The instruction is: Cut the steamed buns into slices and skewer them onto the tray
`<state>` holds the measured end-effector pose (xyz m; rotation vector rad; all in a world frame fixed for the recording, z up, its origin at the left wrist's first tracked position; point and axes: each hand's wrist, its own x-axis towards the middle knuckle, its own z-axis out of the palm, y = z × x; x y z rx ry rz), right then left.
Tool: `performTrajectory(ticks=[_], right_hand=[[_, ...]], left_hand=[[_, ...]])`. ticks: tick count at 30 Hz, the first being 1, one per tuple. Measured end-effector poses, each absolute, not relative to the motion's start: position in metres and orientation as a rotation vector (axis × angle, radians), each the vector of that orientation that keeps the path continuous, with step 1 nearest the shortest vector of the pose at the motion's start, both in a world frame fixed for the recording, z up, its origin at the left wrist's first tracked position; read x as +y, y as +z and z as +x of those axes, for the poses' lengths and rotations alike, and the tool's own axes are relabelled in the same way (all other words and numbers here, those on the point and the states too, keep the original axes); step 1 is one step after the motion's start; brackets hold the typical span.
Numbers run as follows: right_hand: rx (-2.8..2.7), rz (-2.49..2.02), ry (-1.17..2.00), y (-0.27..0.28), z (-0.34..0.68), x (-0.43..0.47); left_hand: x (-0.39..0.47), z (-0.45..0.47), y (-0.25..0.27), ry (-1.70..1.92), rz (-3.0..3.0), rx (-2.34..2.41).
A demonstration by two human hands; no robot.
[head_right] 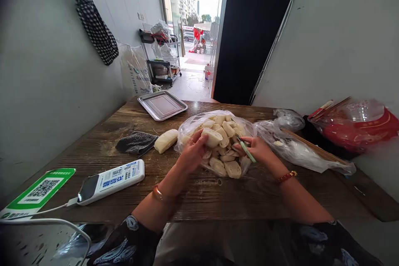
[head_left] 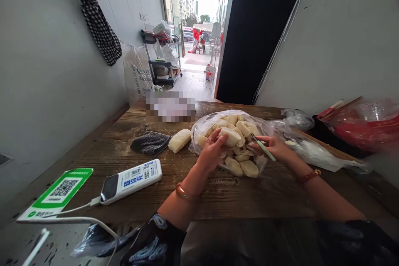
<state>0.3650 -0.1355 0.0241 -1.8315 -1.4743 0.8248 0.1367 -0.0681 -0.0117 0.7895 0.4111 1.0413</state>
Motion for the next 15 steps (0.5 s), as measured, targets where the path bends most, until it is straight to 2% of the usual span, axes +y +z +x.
performTrajectory(ticks=[8,15], right_hand=[[-1.643,-1.883,0.593,0.050,0.355,-0.182],[-1.769,-1.932,0.589,0.061,0.348,-0.209]], left_hand=[[-0.072,0.133,-0.004,0.971,0.773,0.318],[-0.073,0.134,-0.003,1.008,0.823,0.292]])
